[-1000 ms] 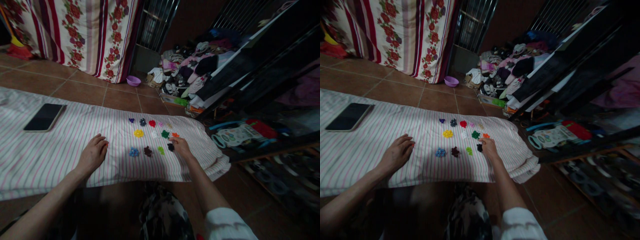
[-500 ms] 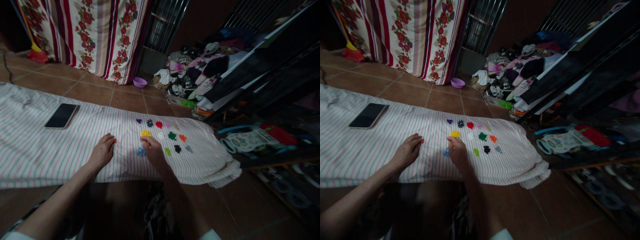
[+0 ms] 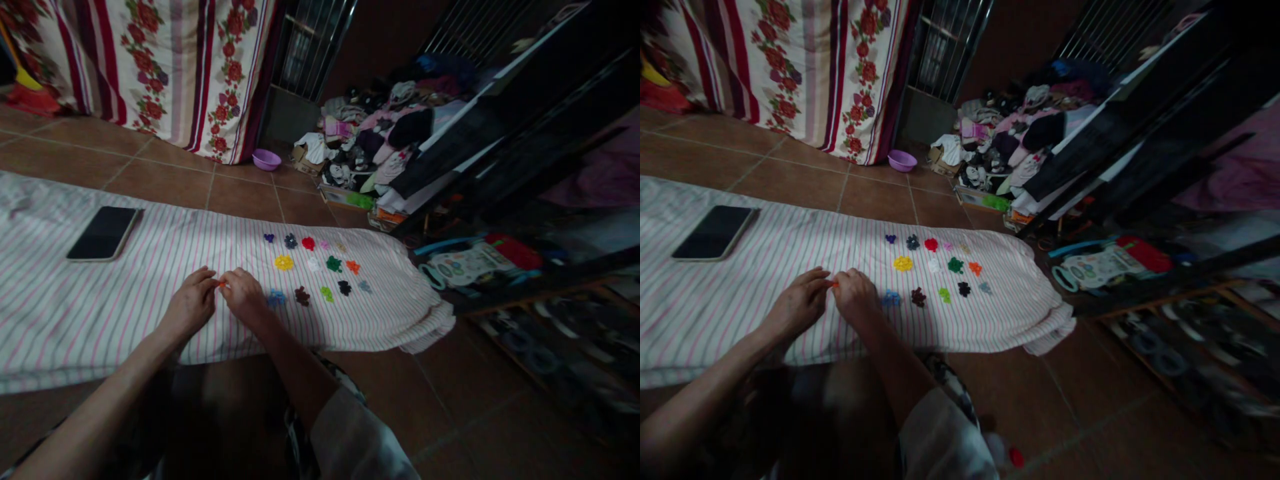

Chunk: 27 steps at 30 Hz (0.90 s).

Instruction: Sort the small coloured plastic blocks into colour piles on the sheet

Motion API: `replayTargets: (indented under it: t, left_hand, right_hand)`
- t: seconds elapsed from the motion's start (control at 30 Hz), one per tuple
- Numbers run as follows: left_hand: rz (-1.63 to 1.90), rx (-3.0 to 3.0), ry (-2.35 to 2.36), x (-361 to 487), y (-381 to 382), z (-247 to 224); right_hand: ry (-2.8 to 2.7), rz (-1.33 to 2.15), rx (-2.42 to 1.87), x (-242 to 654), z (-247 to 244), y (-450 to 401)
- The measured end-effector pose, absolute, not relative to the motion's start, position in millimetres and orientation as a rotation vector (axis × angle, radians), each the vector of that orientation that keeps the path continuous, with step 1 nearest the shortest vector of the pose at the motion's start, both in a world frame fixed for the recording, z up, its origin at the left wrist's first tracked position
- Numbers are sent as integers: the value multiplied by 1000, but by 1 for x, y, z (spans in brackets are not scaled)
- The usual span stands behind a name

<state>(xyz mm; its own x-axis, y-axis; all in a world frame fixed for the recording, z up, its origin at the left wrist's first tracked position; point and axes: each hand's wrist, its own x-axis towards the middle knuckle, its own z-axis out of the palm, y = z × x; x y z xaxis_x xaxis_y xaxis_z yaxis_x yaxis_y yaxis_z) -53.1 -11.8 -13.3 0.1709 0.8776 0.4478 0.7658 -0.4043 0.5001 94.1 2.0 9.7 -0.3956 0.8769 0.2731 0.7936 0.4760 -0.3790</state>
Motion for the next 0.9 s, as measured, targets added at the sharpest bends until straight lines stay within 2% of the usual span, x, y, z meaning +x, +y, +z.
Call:
replayTargets:
  t: [0.4, 0.57, 0.9]
  left_hand:
    - [1053, 2448, 1605, -49, -19, -12]
    - [1055, 2618, 1555, -43, -21, -5]
    - [819, 2991, 1433, -49, -20, -12]
  right_hand:
    - [-2156, 336, -1393, 136, 24, -24]
    - [-1929, 303, -1403, 213, 38, -36]
    - [-1543, 59, -1661, 396, 41, -31]
